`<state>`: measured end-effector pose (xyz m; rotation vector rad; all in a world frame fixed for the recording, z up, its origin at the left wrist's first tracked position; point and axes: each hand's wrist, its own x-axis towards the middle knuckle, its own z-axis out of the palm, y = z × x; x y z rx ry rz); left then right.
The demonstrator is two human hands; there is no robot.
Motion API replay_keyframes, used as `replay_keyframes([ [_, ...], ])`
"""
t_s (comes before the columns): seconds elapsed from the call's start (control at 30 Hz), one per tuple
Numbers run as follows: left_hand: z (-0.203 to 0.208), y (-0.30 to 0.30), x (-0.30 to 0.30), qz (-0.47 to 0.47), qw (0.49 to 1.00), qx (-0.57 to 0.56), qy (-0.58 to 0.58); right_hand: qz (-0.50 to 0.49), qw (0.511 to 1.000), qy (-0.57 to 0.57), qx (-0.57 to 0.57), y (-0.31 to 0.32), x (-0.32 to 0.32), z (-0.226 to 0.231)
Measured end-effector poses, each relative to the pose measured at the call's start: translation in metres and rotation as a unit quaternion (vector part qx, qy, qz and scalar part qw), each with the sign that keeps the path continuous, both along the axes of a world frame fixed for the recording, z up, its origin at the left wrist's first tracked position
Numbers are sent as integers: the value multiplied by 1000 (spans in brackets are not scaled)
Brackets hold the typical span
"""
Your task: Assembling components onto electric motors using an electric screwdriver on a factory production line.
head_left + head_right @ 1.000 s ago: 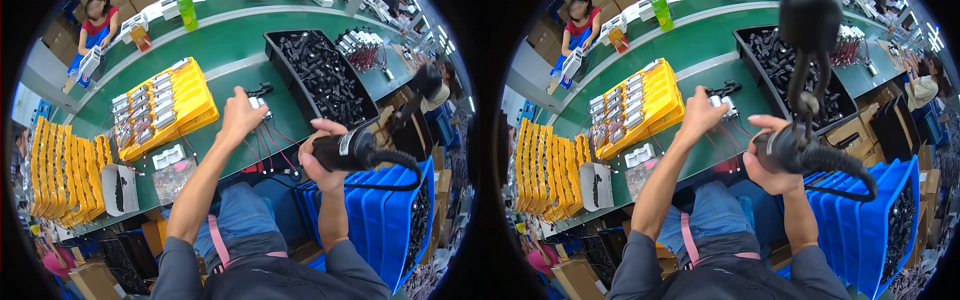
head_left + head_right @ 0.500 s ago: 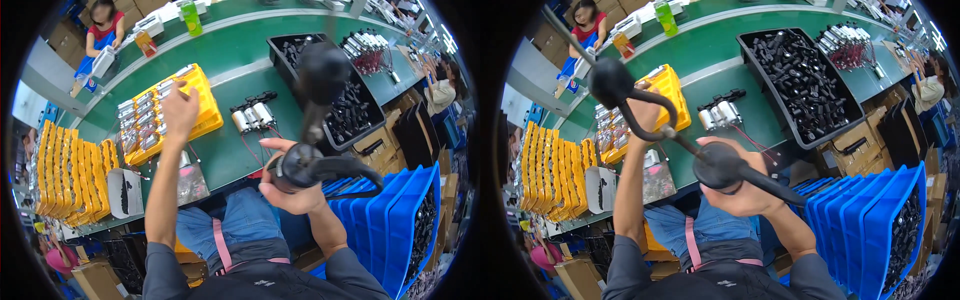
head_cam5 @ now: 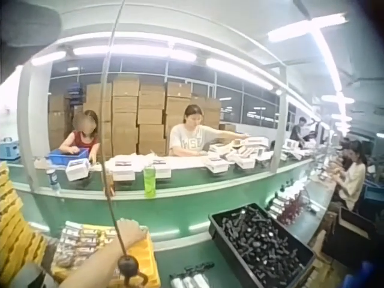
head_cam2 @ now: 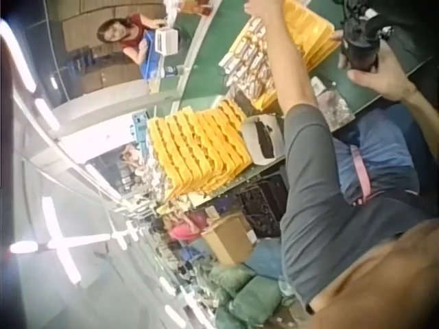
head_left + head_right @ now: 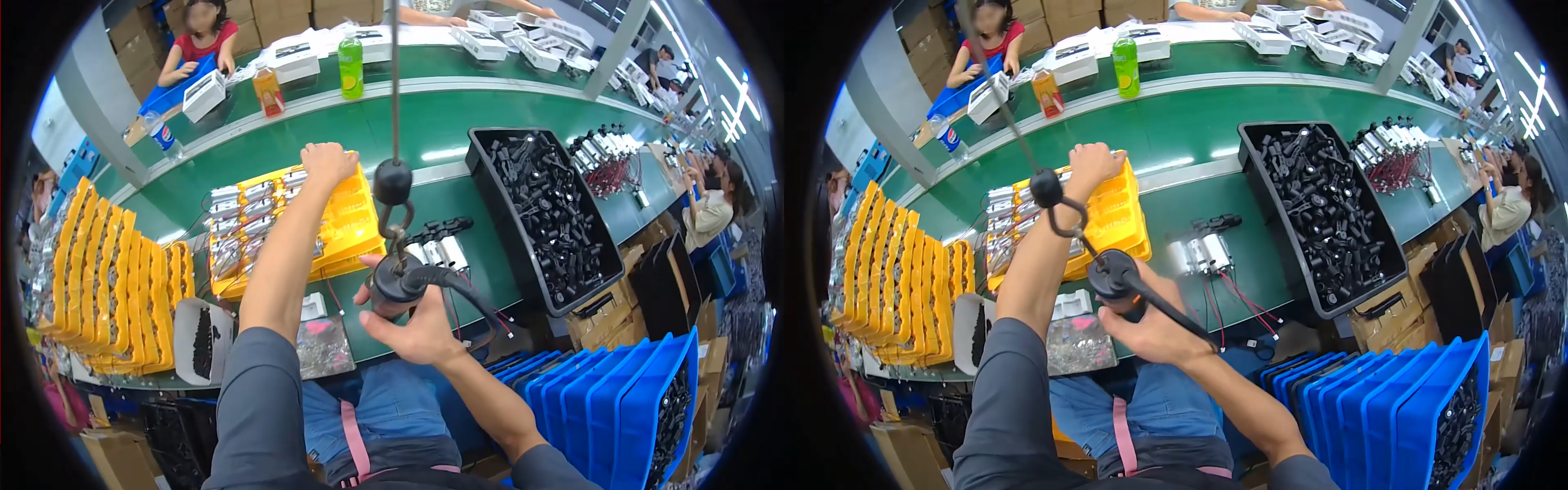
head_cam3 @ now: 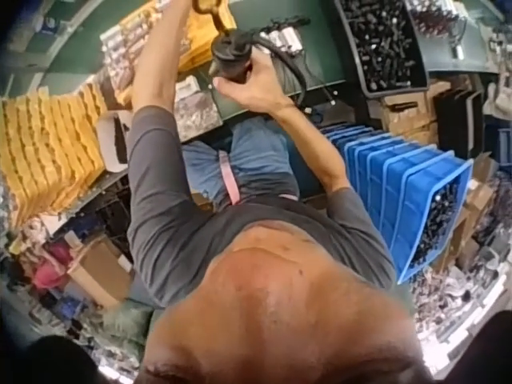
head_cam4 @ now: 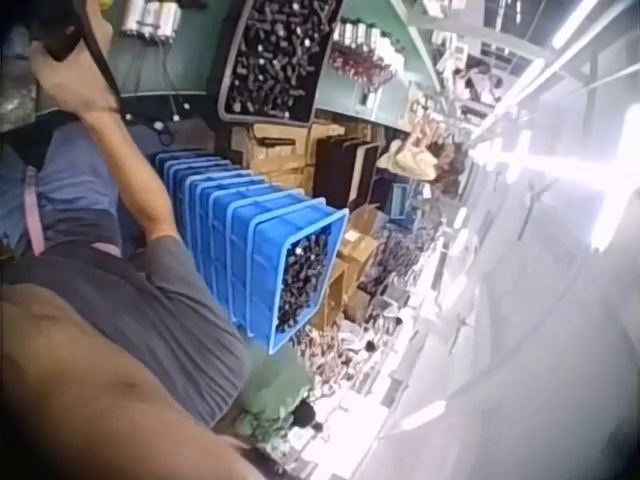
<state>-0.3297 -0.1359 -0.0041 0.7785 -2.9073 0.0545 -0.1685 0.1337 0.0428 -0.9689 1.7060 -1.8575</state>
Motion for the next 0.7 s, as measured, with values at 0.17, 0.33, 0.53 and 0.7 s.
replay_keyframes([
  [0.17,-3,-2,-17,-44,998,50,20,-99,992,72,13,-1,5,7],
  [0.33,-26,-82,4,-73,884,360,290,-148,964,202,90,17,35,7],
  [0.53,23,-86,95,-124,501,721,462,26,985,171,22,89,47,26],
  [0.7,43,-76,237,-220,414,754,460,-255,909,302,135,142,-51,37],
])
